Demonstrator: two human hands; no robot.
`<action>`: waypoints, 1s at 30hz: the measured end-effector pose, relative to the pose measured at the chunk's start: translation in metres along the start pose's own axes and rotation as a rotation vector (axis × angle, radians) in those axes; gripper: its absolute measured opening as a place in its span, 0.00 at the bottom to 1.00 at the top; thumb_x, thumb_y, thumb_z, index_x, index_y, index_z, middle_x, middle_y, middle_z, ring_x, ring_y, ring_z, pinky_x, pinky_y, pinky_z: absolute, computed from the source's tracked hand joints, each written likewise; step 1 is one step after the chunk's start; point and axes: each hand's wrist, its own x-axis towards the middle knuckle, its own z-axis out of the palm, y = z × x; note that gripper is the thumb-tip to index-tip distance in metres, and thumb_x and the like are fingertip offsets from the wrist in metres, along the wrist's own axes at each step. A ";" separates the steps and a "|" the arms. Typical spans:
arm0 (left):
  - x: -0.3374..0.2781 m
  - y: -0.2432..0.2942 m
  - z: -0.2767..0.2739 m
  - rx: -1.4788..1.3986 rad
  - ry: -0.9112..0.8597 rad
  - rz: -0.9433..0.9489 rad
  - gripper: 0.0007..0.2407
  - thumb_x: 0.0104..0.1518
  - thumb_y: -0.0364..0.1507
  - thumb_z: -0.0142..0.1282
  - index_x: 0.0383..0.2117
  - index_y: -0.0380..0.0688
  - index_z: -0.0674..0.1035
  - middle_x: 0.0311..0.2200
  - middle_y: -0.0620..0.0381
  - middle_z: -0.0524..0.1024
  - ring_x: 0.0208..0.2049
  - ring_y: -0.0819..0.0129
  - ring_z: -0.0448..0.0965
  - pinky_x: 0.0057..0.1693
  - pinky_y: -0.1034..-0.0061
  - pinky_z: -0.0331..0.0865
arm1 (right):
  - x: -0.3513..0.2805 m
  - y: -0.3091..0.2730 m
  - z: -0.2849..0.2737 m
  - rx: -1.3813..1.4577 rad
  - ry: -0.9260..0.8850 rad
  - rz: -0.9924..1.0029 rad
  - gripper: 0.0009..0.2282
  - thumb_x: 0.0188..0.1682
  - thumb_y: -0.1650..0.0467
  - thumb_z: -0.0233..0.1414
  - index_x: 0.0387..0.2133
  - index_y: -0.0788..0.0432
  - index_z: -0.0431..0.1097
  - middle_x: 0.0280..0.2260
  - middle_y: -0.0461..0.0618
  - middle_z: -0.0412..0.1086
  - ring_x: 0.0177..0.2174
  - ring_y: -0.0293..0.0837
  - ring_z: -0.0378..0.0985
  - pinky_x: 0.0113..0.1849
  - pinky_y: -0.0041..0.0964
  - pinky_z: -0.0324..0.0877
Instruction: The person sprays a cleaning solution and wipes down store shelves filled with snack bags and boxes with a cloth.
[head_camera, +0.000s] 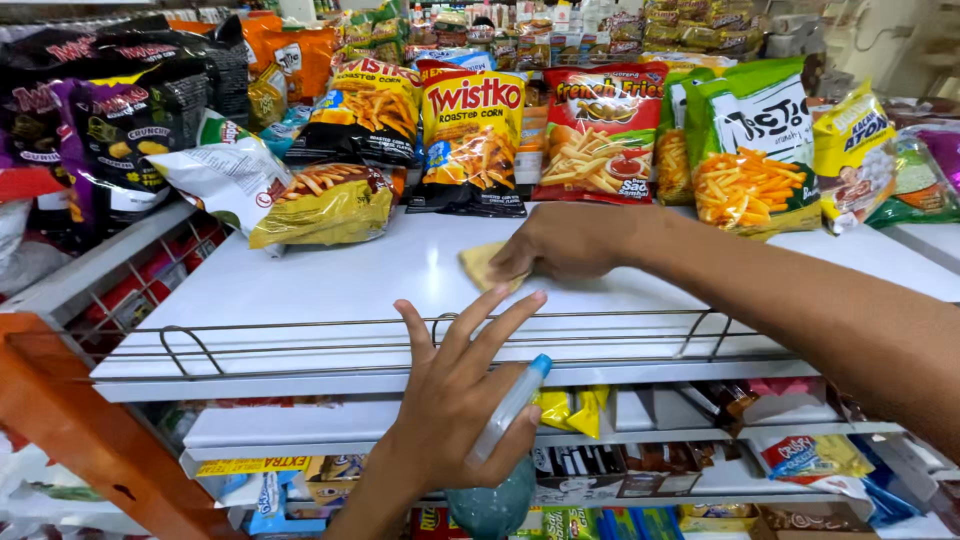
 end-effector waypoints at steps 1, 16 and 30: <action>-0.001 0.001 0.001 -0.002 -0.010 -0.014 0.12 0.52 0.36 0.55 0.37 0.44 0.83 0.68 0.48 0.64 0.73 0.50 0.54 0.65 0.27 0.10 | -0.012 0.013 -0.001 -0.091 0.033 -0.062 0.18 0.34 0.77 0.50 0.39 0.64 0.77 0.41 0.62 0.77 0.34 0.59 0.80 0.36 0.47 0.73; 0.000 0.004 0.000 -0.016 -0.009 -0.083 0.11 0.51 0.36 0.56 0.34 0.46 0.84 0.66 0.53 0.67 0.71 0.52 0.57 0.67 0.29 0.11 | 0.003 0.000 -0.002 -0.398 -0.371 0.460 0.11 0.41 0.72 0.55 0.38 0.60 0.76 0.33 0.62 0.75 0.35 0.60 0.79 0.38 0.51 0.73; -0.003 0.000 0.001 -0.005 0.010 -0.032 0.12 0.52 0.37 0.54 0.35 0.47 0.85 0.65 0.53 0.68 0.72 0.54 0.56 0.67 0.35 0.09 | -0.129 -0.076 -0.070 0.022 -0.712 1.102 0.22 0.47 0.77 0.51 0.48 0.37 0.83 0.39 0.46 0.85 0.33 0.52 0.84 0.41 0.46 0.77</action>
